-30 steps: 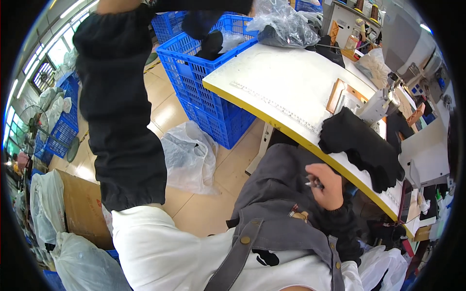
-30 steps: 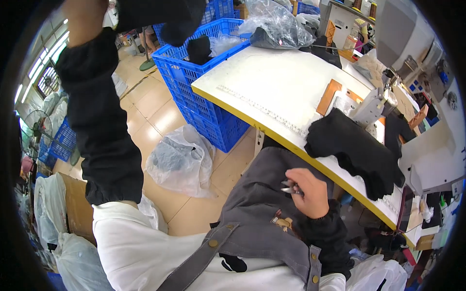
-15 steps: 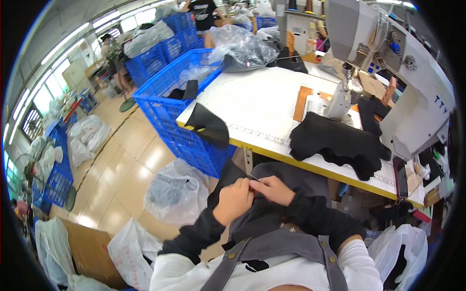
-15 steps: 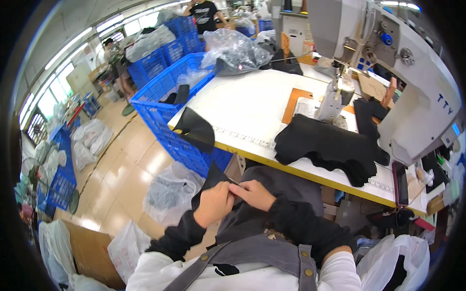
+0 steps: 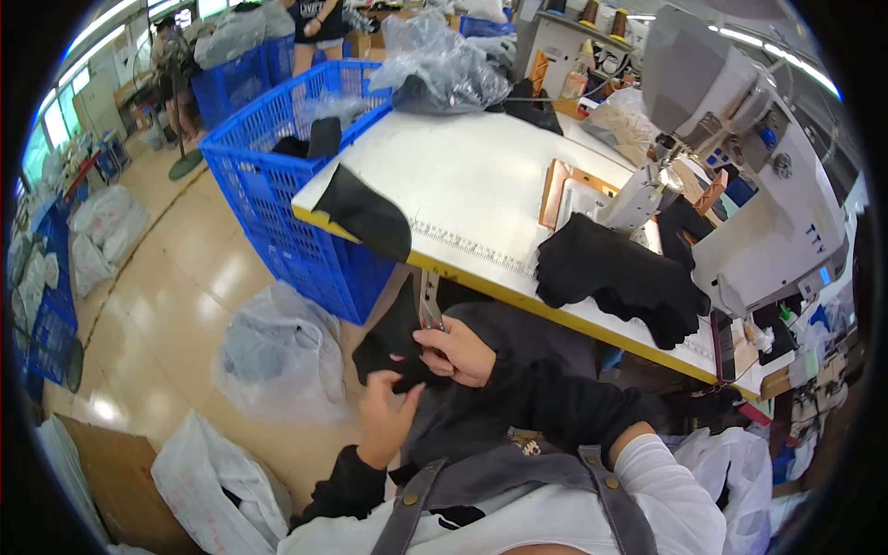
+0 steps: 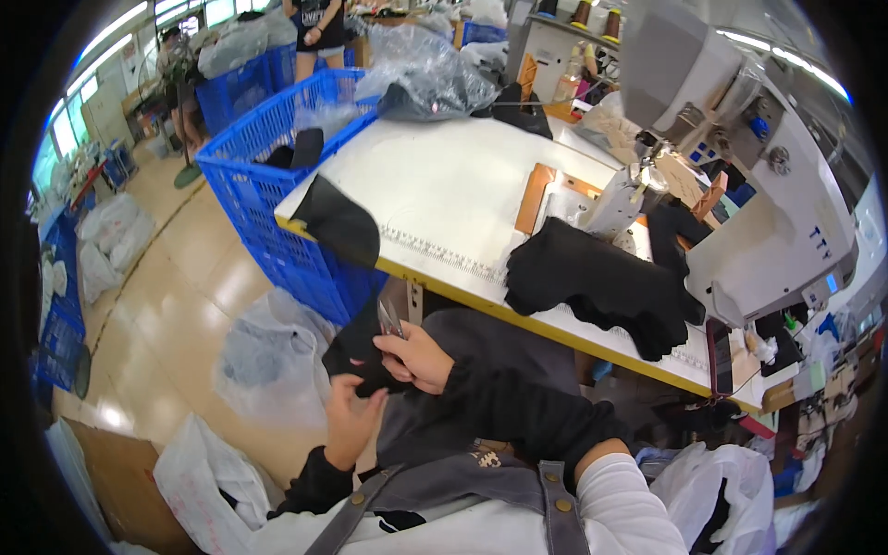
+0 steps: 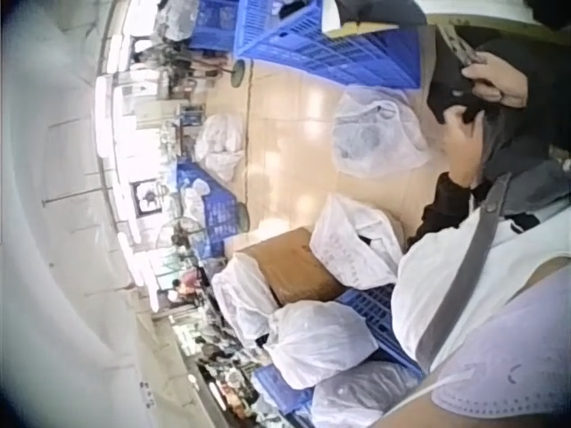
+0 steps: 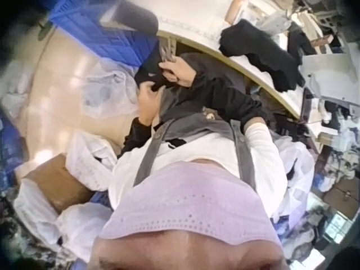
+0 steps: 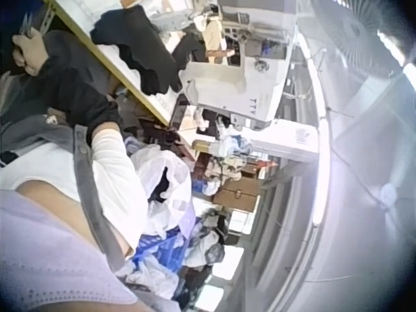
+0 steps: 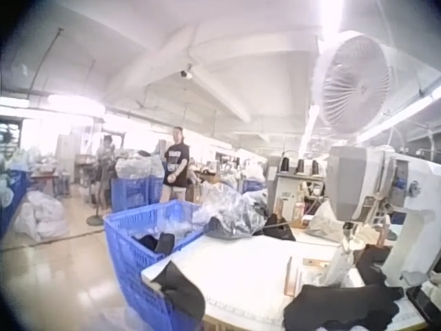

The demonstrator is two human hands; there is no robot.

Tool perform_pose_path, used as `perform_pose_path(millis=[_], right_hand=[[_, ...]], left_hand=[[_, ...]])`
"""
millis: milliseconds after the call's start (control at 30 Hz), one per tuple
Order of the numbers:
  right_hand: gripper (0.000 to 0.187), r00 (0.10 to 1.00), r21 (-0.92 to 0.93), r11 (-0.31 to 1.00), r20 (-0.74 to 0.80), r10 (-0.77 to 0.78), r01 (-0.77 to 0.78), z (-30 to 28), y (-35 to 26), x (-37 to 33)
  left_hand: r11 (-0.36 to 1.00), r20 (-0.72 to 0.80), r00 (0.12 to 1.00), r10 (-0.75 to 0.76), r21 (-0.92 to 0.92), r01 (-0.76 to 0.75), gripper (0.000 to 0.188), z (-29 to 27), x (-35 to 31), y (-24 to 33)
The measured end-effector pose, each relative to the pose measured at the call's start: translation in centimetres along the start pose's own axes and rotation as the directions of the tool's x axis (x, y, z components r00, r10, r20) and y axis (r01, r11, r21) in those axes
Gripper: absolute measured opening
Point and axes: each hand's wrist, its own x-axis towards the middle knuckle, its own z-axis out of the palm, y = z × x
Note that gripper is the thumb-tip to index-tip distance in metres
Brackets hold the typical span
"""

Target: Manually trim excess fabric from shoe components using small scissors.

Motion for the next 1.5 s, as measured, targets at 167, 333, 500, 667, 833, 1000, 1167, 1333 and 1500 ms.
perform_pose_path(millis=[167, 333, 500, 667, 833, 1000, 1167, 1333, 1500], right_hand=[[0.014, 0.961, -0.198, 0.972, -0.215, -0.173, 0.13, 2.6, 0.4, -0.8], [0.015, 0.916, -0.357, 0.929, -0.332, -0.226, 0.099, 1.8, -0.9, -1.1], [0.016, 0.974, -0.512, 0.858, -0.171, -0.148, 0.04, 0.8, -2.3, -2.4], [0.032, 0.982, -0.631, 0.753, -0.084, 0.171, -0.185, 0.0, -4.7, -4.5], [0.039, 0.983, -0.763, 0.635, -0.002, 0.181, -0.118, 0.6, -4.9, -4.3], [0.039, 0.977, -0.769, 0.631, 0.045, 0.207, -0.098, 1.6, -4.7, -2.9], [0.037, 0.978, -0.855, 0.517, 0.067, 0.199, -0.047, 1.6, -4.4, -2.1], [0.039, 0.993, -0.671, 0.738, -0.025, -0.114, 0.068, -0.4, -6.2, -2.7], [0.03, 0.968, -0.826, 0.555, -0.049, -0.247, 0.099, 0.3, -4.4, 2.9]], left_hand=[[0.937, -0.06, 0.998, 0.033, -0.347, -0.052, 0.037, -0.2, 1.4, 1.5], [0.938, 0.317, 0.947, 0.053, -0.342, 0.062, 0.061, -2.0, 3.5, 3.5], [0.962, 0.451, 0.892, 0.025, -0.252, 0.1, 0.069, -2.8, 3.5, 3.2], [0.848, 0.421, 0.907, -0.031, -0.47, 0.247, 0.077, -3.4, 3.4, 4.7], [0.821, 0.496, 0.868, 0.003, -0.497, 0.282, 0.085, -4.1, 3.8, 5.0], [0.843, 0.458, 0.889, 0.009, -0.482, 0.24, 0.085, -4.0, 3.8, 5.1], [0.824, 0.468, 0.884, -0.013, -0.495, 0.275, 0.083, -3.9, 3.9, 5.5], [0.993, 0.453, 0.883, 0.12, -0.05, -0.109, 0.077, -5.0, 3.9, 5.2], [0.96, 0.427, 0.873, 0.236, 0.037, -0.277, 0.07, -2.6, 2.6, 4.4]])
